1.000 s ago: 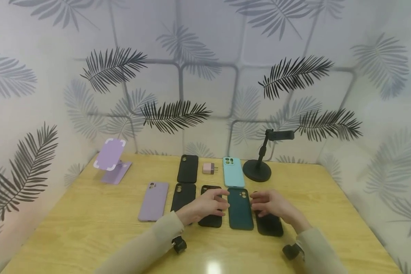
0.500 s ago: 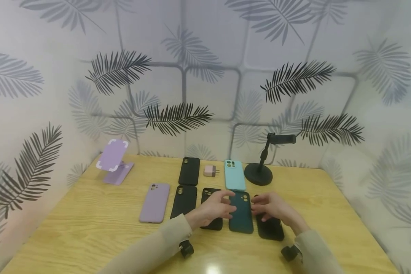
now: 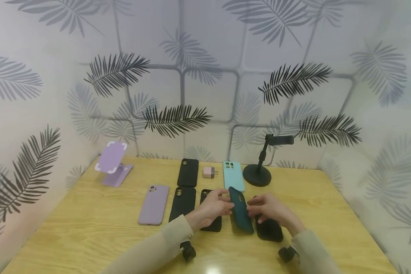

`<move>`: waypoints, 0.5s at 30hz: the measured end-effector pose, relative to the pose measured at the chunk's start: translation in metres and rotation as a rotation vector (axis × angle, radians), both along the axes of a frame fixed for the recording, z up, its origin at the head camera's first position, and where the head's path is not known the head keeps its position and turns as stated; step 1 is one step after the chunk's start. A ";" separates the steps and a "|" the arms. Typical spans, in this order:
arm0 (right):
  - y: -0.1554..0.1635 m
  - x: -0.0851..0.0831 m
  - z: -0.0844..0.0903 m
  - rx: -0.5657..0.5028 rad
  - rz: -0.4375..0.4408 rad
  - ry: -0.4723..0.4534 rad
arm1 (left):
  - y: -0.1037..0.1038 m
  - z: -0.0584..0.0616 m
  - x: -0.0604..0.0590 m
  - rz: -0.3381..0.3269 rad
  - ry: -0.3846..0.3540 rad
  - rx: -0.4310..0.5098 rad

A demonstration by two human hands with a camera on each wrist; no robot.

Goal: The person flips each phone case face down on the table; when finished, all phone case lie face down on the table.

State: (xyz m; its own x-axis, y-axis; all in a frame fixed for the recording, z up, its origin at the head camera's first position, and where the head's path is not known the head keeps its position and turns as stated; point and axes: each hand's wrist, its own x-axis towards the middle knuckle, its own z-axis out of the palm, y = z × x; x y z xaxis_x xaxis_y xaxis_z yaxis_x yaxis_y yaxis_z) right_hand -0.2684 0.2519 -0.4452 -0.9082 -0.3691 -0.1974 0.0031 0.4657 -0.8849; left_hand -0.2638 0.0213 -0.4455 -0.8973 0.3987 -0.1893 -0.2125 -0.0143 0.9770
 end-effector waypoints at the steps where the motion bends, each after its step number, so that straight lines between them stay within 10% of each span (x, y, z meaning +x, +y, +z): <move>1: -0.001 0.000 0.000 -0.010 0.010 -0.007 | 0.000 0.000 -0.001 0.000 0.003 0.003; 15: -0.013 -0.003 -0.010 -0.161 0.068 -0.142 | 0.000 -0.004 -0.001 -0.009 0.022 0.031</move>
State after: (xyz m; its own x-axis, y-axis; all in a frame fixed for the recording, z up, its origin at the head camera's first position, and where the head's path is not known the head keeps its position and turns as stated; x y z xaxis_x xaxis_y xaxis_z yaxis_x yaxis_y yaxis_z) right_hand -0.2714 0.2384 -0.4547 -0.8475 -0.4654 -0.2554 0.1065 0.3222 -0.9407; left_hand -0.2645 0.0211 -0.4496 -0.8975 0.4122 -0.1567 -0.1910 -0.0431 0.9806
